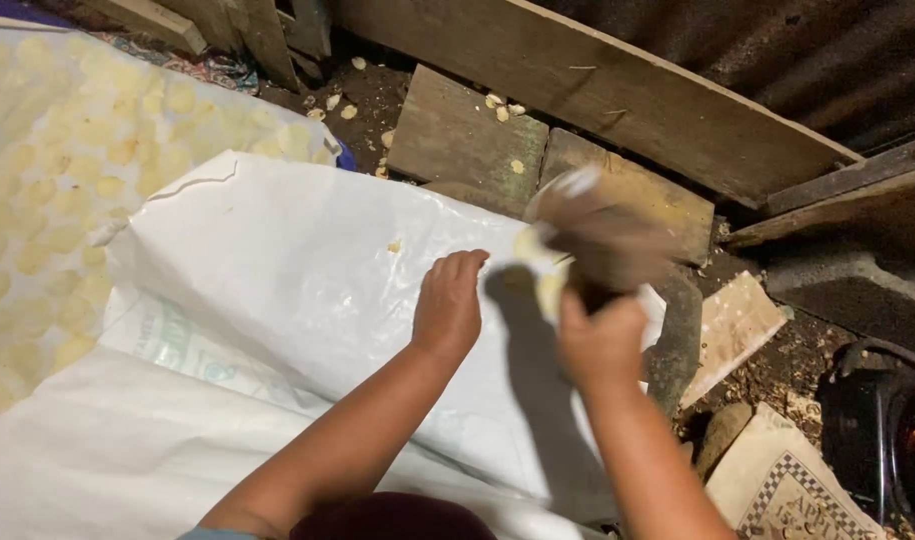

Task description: Peel roasted seeds and flatten the kernels with a mallet on a flat surface to create thin disks.

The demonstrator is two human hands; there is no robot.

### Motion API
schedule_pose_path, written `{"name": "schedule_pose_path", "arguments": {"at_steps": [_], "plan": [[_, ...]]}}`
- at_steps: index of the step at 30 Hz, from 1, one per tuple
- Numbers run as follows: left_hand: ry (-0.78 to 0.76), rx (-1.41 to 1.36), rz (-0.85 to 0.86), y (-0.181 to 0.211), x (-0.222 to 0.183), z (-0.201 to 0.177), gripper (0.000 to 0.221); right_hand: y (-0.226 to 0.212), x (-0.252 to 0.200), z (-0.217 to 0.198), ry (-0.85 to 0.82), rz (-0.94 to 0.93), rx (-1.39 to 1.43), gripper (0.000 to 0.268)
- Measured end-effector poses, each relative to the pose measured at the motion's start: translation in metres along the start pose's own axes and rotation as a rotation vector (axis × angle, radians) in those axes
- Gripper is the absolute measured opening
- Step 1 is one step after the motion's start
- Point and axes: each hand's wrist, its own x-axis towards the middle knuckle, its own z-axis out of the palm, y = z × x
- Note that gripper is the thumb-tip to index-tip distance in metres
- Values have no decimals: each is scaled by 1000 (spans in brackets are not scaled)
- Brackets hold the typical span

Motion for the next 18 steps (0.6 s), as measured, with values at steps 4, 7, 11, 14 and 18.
{"name": "schedule_pose_path", "arguments": {"at_steps": [4,7,11,14,18], "plan": [[-20,134,-8,-8,-24,-19,25,31,10,48,-383,-18,-442,63],[-38,171,56,-14,-39,-13,23,17,21,27,-479,3,-454,53],[-44,176,53,-15,-28,-11,23,-29,24,-17,-318,-3,-355,51],[-37,192,65,-19,-32,-7,25,-37,-4,-7,-202,30,-289,48],[-40,194,62,-11,-30,-16,26,40,-11,45,-322,61,-461,57]]}}
